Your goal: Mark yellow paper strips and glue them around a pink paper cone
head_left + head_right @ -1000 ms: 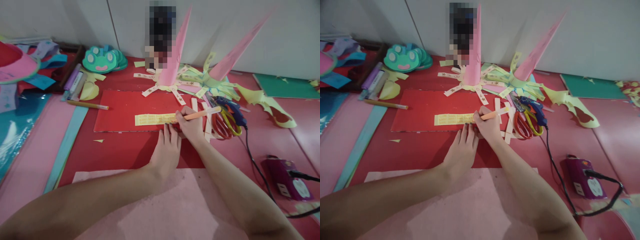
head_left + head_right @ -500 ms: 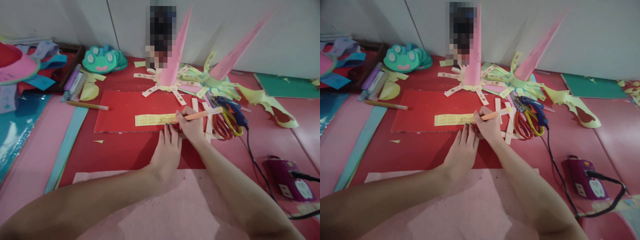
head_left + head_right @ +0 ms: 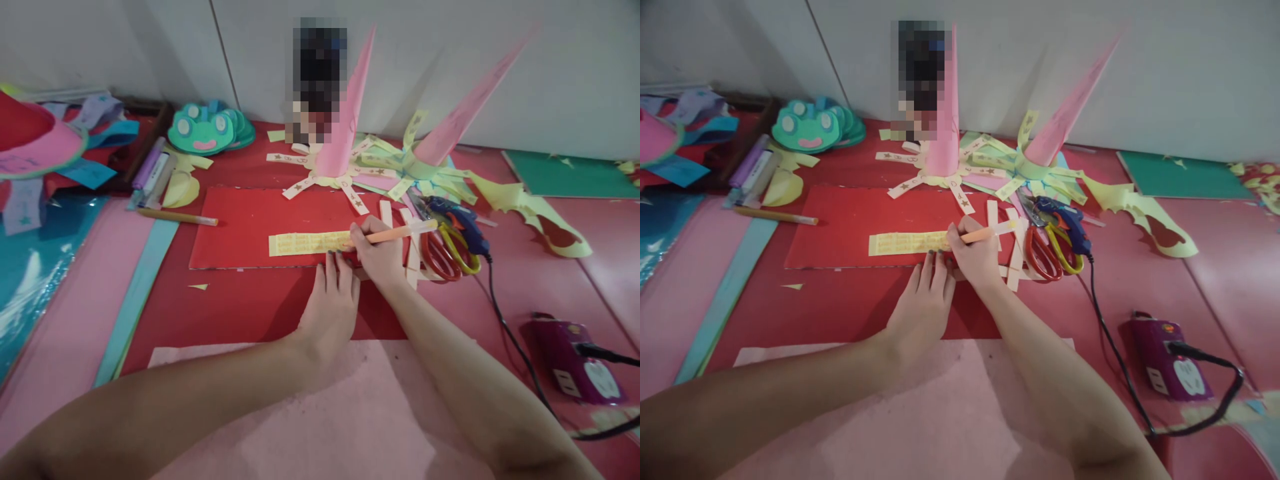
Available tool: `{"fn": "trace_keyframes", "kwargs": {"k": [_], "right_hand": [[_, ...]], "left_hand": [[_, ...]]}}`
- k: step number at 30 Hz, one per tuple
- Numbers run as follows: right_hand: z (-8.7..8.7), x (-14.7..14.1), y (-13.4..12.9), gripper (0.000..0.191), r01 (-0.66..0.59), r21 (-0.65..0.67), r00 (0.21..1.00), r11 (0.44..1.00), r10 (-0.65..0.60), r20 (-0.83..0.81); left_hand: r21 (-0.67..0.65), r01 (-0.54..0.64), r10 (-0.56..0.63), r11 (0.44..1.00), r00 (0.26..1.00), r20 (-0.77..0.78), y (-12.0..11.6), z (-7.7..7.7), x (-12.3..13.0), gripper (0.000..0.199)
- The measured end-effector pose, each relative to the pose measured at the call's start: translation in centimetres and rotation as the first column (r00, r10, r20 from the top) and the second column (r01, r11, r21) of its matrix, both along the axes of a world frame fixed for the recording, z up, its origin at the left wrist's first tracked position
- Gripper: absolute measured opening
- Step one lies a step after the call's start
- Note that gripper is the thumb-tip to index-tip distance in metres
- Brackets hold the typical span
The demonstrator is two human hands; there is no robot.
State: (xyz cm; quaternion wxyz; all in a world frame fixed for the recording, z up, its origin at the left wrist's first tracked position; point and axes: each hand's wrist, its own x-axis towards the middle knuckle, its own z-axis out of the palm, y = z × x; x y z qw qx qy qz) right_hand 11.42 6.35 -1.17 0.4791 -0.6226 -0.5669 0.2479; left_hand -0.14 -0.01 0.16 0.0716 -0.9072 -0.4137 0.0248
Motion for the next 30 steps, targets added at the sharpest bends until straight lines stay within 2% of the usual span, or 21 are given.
{"fn": "trace_keyframes", "kwargs": {"k": [19, 30], "right_hand": [[-0.01, -0.07, -0.06, 0.032, 0.052, -0.044, 0.999, 0.998, -0.052, 0.004], [0.04, -0.02, -0.02, 0.033, 0.018, -0.028, 1.000, 0.999, -0.018, -0.017]], "left_hand": [[-0.003, -0.001, 0.001, 1.000, 1.000, -0.019, -0.07, 0.08, 0.02, 0.046], [0.049, 0.006, -0.003, 0.999, 0.999, -0.048, -0.01, -0.04, 0.01, 0.045]]}}
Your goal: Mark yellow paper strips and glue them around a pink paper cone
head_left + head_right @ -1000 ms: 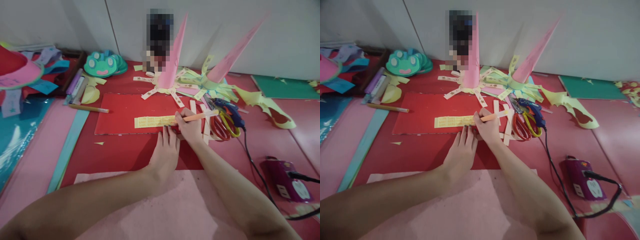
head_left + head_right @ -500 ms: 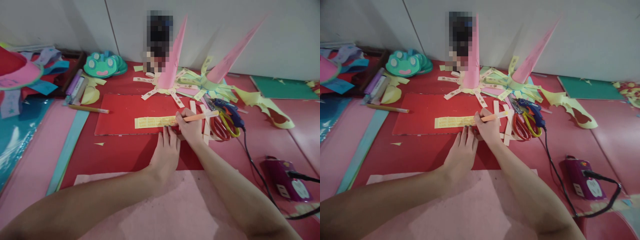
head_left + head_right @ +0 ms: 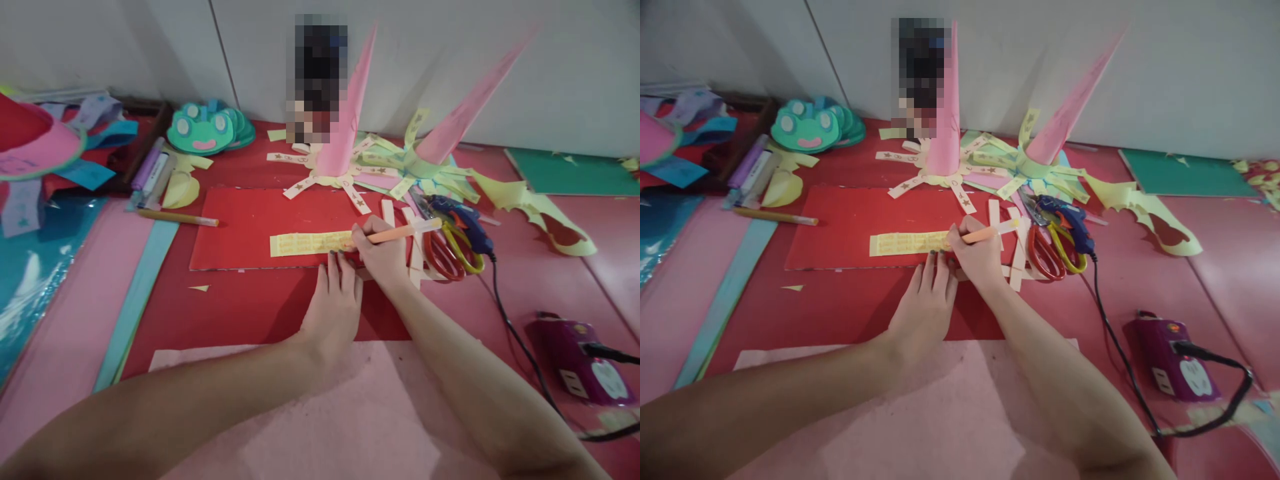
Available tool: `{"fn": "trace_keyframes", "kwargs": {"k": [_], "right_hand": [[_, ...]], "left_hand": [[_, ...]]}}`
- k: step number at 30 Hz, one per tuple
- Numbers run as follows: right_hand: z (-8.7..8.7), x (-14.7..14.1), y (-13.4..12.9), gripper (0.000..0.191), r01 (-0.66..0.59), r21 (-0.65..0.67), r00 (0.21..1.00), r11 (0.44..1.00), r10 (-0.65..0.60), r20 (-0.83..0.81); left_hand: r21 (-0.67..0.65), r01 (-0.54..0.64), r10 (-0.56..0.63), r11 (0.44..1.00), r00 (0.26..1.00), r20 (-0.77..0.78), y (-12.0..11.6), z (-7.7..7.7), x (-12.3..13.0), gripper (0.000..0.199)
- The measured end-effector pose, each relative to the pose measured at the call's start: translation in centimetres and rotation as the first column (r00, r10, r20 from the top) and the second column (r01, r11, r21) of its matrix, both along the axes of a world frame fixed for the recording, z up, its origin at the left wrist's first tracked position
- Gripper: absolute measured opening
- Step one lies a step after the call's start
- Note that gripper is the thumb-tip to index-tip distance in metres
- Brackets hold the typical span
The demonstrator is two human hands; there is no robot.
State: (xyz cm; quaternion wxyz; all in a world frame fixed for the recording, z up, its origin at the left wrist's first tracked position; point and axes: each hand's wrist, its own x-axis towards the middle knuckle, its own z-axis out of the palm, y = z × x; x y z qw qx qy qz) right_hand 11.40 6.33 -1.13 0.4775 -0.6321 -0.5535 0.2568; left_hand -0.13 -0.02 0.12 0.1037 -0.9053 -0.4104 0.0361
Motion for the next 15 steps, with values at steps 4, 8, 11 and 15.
{"fn": "trace_keyframes", "kwargs": {"k": [4, 8, 11, 15], "right_hand": [[-0.04, 0.07, -0.06, 0.032, 0.019, -0.011, 1.000, 1.000, -0.019, -0.022], [0.16, -0.12, -0.09, 0.033, 0.007, -0.007, 1.000, 1.000, -0.007, -0.026], [0.27, -0.20, -0.11, 0.033, 0.028, -0.005, 0.998, 1.000, -0.028, -0.048], [0.37, -0.03, -0.07, 0.031, 0.103, 0.048, 0.991, 0.994, -0.098, -0.095]], "left_hand": [[0.030, 0.007, -0.007, 1.000, 1.000, -0.002, -0.13, 0.02, -0.03, 0.045], [0.052, 0.010, -0.010, 0.999, 1.000, -0.006, -0.16, -0.08, -0.01, 0.045], [0.062, 0.013, -0.012, 0.998, 1.000, -0.014, -0.08, -0.09, 0.00, 0.045], [0.070, 0.014, -0.012, 0.997, 0.999, -0.030, 0.01, -0.01, -0.08, 0.046]]}}
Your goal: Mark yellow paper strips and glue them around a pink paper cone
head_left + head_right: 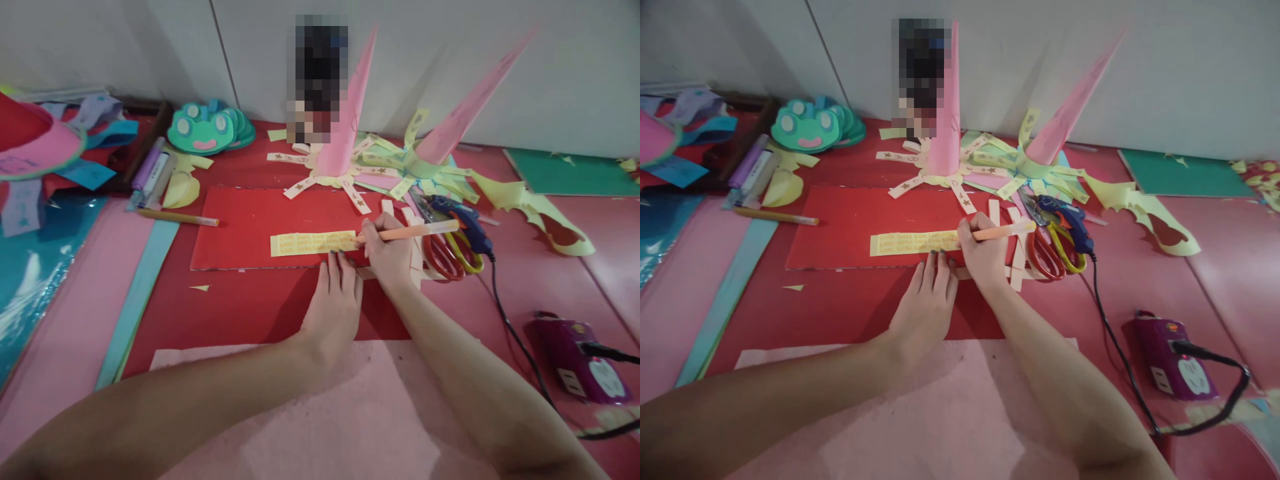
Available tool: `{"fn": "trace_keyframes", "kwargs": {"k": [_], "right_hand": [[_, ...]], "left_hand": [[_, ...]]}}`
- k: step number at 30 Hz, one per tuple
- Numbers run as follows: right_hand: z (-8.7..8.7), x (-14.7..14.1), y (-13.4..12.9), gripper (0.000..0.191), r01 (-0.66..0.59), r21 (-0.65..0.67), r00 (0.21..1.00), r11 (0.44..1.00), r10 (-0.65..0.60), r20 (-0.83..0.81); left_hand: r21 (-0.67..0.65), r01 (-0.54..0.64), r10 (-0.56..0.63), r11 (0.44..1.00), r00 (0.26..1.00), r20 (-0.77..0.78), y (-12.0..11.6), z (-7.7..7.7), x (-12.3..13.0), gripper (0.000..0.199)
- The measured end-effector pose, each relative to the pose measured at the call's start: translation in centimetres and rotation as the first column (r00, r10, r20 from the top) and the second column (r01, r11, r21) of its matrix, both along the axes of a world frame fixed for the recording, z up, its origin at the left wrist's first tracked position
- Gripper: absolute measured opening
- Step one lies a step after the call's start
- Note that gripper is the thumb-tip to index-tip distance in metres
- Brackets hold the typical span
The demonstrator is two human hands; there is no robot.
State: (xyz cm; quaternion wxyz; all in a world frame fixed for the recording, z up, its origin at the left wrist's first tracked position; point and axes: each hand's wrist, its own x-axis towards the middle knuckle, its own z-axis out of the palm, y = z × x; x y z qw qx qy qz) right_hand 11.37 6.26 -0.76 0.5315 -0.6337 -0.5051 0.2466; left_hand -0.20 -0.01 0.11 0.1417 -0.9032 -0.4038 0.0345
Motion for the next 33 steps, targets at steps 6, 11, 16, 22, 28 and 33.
{"fn": "trace_keyframes", "kwargs": {"k": [6, 11, 16, 22, 28, 33], "right_hand": [[0.07, 0.23, 0.09, 0.033, 0.056, 0.016, 0.997, 0.998, -0.057, 0.050], [0.19, 0.07, 0.00, 0.032, 0.040, -0.014, 0.996, 0.999, -0.038, 0.078], [-0.01, 0.05, 0.13, 0.031, 0.022, -0.005, 0.999, 1.000, -0.022, 0.046], [-0.32, 0.21, 0.26, 0.031, -0.042, -0.018, 0.999, 0.999, 0.042, 0.004], [-0.08, 0.17, 0.17, 0.034, -0.069, -0.056, 0.997, 0.996, 0.071, 0.041], [-0.02, -0.03, 0.22, 0.038, -0.027, -0.067, 0.998, 0.997, 0.031, 0.052]], "left_hand": [[-0.037, 0.016, -0.015, 0.999, 1.000, 0.016, -0.14, -0.12, -0.10, 0.050], [-0.071, 0.022, -0.018, 0.997, 0.998, 0.062, -0.02, -0.20, -0.11, 0.048], [-0.086, 0.023, -0.016, 0.996, 0.997, 0.074, 0.09, -0.22, -0.14, 0.049], [-0.087, 0.031, -0.024, 0.996, 0.996, 0.081, 0.03, -0.28, -0.05, 0.050], [-0.088, 0.022, -0.015, 0.996, 0.997, 0.074, 0.09, -0.19, -0.02, 0.046], [-0.102, 0.038, -0.033, 0.994, 0.998, 0.054, 0.15, -0.04, -0.02, 0.046]]}}
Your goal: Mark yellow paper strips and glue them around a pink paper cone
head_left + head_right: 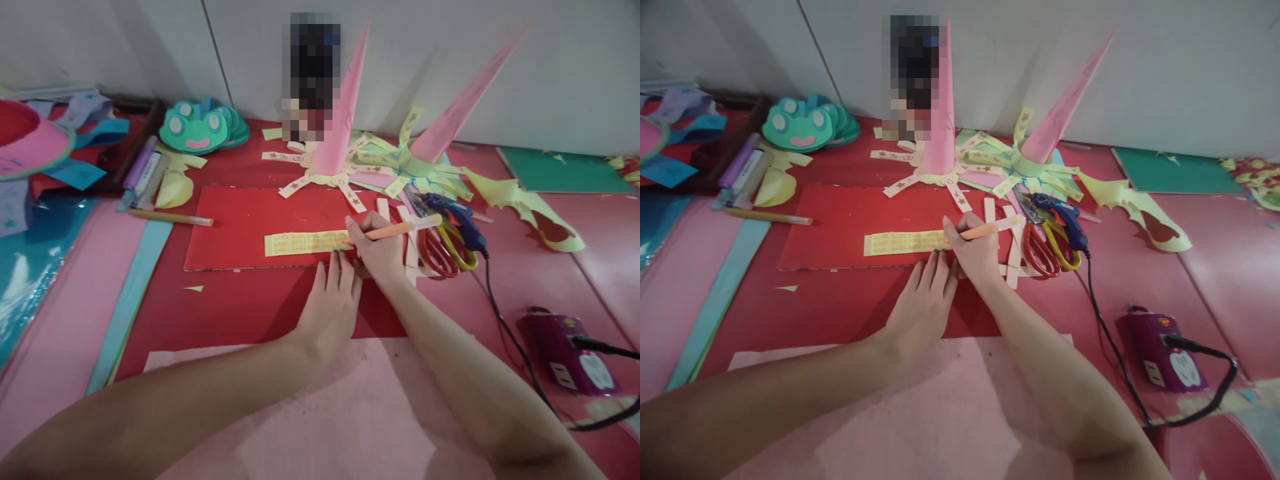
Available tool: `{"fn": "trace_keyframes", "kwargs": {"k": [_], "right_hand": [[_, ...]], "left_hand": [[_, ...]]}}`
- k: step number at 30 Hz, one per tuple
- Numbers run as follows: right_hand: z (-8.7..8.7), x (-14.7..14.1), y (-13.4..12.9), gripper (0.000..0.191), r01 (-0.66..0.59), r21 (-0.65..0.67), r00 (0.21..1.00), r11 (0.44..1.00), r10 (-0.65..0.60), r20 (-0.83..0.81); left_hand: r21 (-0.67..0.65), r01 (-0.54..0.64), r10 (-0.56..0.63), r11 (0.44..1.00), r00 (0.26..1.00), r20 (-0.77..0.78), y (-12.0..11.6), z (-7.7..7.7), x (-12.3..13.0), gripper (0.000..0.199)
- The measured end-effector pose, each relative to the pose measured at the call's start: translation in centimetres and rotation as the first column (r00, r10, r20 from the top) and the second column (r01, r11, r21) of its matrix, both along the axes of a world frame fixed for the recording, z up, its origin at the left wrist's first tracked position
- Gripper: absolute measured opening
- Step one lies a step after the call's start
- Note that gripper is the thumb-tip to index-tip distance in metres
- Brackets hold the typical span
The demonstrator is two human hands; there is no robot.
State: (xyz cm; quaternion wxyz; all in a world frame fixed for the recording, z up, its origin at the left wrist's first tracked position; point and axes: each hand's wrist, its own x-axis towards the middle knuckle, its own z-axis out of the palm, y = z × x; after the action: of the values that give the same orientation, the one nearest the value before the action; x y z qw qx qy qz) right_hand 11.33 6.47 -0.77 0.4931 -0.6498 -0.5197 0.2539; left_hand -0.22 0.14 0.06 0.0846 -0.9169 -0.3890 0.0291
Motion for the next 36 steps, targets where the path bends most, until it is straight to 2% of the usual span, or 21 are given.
{"fn": "trace_keyframes", "kwargs": {"k": [4, 10, 18, 28, 33, 36], "right_hand": [[-0.14, 0.03, 0.10, 0.037, 0.002, 0.036, 0.999, 0.999, -0.004, 0.044], [-0.18, 0.18, -0.03, 0.033, -0.012, 0.003, 1.000, 1.000, 0.012, 0.019], [-0.49, 0.26, 0.17, 0.035, -0.019, 0.050, 0.995, 0.999, 0.014, 0.096], [-0.36, 0.17, 0.01, 0.034, -0.024, 0.028, 0.999, 0.999, 0.024, 0.033], [-0.23, 0.17, 0.02, 0.033, 0.003, 0.028, 0.996, 1.000, -0.006, 0.092], [-0.13, 0.15, -0.03, 0.032, 0.018, 0.025, 0.997, 1.000, -0.019, 0.070]], "left_hand": [[0.007, -0.002, 0.002, 1.000, 1.000, 0.004, -0.02, -0.05, 0.03, 0.047], [0.003, -0.013, 0.013, 1.000, 1.000, 0.029, -0.10, -0.11, 0.05, 0.047], [-0.017, -0.003, 0.003, 1.000, 1.000, 0.013, 0.04, 0.09, 0.06, 0.046], [-0.067, -0.004, 0.007, 0.998, 0.999, 0.040, 0.05, 0.08, 0.04, 0.047], [-0.040, -0.005, 0.006, 0.999, 0.999, 0.032, -0.03, 0.08, -0.03, 0.046], [-0.019, 0.000, 0.000, 1.000, 1.000, 0.021, -0.07, 0.05, -0.10, 0.047]]}}
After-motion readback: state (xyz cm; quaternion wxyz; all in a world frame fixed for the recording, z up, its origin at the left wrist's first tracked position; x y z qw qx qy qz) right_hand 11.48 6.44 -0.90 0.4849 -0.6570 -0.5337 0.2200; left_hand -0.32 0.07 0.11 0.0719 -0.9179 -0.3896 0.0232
